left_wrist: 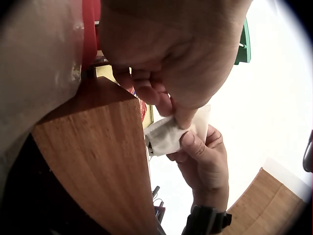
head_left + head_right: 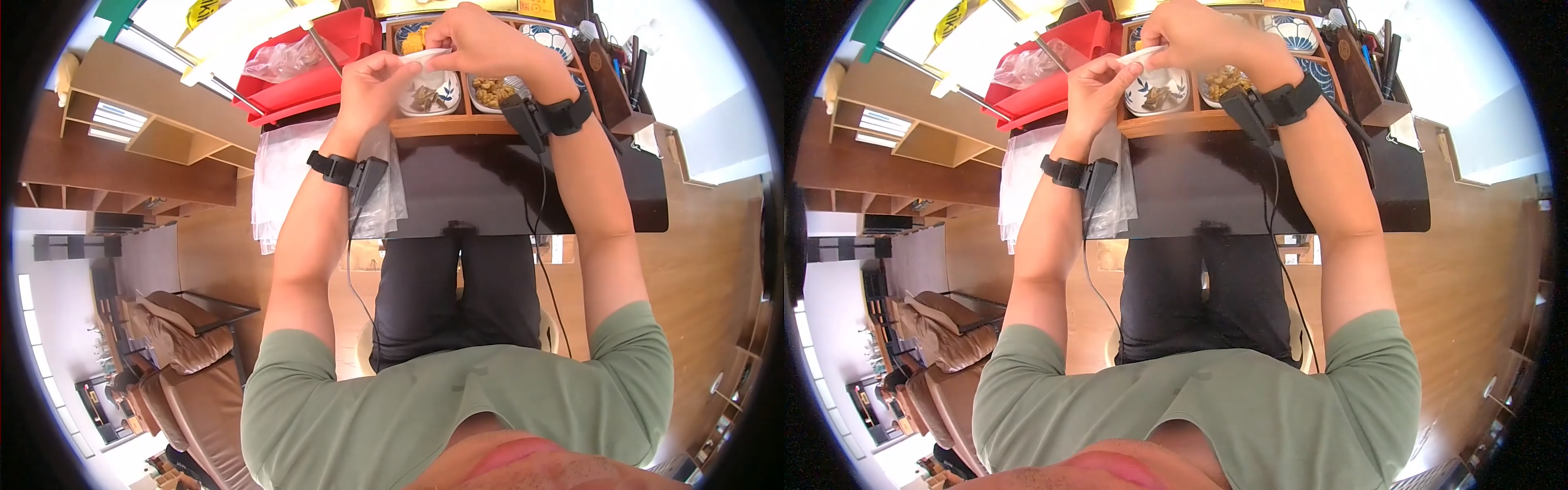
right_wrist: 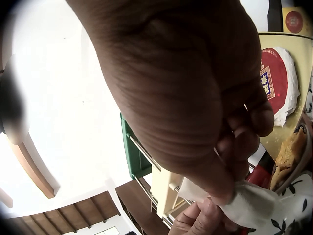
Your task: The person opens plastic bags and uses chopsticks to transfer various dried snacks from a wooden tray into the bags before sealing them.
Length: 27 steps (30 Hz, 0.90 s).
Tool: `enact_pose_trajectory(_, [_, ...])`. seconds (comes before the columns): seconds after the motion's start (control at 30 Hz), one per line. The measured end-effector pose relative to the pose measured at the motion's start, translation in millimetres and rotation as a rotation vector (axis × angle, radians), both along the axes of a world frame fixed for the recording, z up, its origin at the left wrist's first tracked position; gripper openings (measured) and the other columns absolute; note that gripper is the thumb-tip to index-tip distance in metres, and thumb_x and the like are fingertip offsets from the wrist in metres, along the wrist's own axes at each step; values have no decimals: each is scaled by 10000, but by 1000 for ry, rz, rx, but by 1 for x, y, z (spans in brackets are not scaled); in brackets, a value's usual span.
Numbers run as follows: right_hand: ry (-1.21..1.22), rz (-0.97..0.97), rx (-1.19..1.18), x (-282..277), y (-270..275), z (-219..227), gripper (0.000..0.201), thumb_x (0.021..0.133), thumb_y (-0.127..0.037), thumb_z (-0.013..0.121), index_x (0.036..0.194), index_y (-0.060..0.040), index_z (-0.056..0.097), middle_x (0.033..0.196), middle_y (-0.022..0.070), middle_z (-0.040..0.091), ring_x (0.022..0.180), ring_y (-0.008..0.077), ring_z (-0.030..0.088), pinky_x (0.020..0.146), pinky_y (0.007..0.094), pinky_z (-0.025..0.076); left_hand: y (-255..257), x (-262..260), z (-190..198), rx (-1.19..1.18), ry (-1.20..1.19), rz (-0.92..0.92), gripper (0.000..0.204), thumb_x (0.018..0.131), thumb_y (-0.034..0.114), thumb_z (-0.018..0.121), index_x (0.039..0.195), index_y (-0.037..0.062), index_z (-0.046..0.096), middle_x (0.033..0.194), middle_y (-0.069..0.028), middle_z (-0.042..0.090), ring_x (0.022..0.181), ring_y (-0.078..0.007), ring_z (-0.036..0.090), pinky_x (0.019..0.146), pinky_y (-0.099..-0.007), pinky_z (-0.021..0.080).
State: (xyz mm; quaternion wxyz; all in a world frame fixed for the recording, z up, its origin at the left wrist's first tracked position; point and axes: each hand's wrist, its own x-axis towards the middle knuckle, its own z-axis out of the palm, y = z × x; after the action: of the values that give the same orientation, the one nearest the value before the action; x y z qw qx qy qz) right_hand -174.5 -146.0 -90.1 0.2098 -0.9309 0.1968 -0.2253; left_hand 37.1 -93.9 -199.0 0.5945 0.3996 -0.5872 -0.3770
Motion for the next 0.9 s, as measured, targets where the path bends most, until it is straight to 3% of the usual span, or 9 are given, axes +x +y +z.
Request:
enact_pose_trajectory(0.23, [97, 0, -64, 1, -10, -9, 202, 825, -189, 694, 803, 4, 641, 705, 201, 619, 642, 358, 614, 601, 416, 467, -1, 3, -2, -60, -130, 20, 89, 901, 58, 755, 868, -13, 712, 824, 36, 662, 760, -35, 582, 684, -213, 477])
enact_pose_trajectory(0.3, [101, 33, -44, 7, -16, -23, 199, 858, -142, 738, 856, 39, 653, 655, 140, 547, 579, 235, 503, 581, 360, 433, -1, 4, -2, -37, -165, 17, 85, 902, 55, 752, 871, -17, 717, 833, 32, 669, 772, -34, 586, 692, -214, 478])
enact_pose_trajectory(0.53, [18, 36, -182, 6, -16, -24, 236, 844, -162, 759, 838, 44, 644, 678, 174, 553, 613, 300, 519, 598, 380, 436, 0, 0, -4, -14, -81, 25, 79, 913, 83, 750, 929, 11, 723, 866, 34, 692, 775, -29, 592, 701, -217, 493])
enact_pose_trajectory(0.6, [-57, 56, -99, 4, 0, -3, 232, 832, -196, 684, 753, 19, 649, 667, 208, 614, 598, 352, 606, 576, 418, 460, -1, 1, -4, -10, -62, 30, 85, 915, 93, 752, 932, 16, 721, 867, 36, 693, 771, -30, 593, 699, -218, 494])
enact_pose_trajectory(0.7, [18, -4, -103, 8, -14, -23, 237, 839, -160, 766, 841, 44, 644, 682, 181, 560, 640, 297, 544, 608, 382, 441, -3, 6, -7, 33, -156, -17, 81, 949, 83, 729, 935, 8, 703, 887, 30, 671, 796, -43, 579, 723, -216, 487])
enact_pose_trajectory(0.83, [-25, 13, -19, 7, -17, -30, 229, 835, -156, 768, 857, 41, 654, 698, 186, 570, 647, 298, 557, 607, 389, 441, -5, 4, -7, -88, -158, 43, 93, 921, 99, 744, 892, 17, 713, 826, 32, 674, 776, -37, 586, 701, -227, 488])
enact_pose_trajectory(0.9, [131, 25, -33, 5, -17, -25, 225, 837, -161, 770, 882, 36, 670, 726, 189, 594, 646, 307, 551, 604, 385, 442, -4, 5, -5, -106, -176, 48, 97, 923, 101, 742, 886, 16, 712, 826, 30, 672, 778, -39, 585, 702, -228, 487])
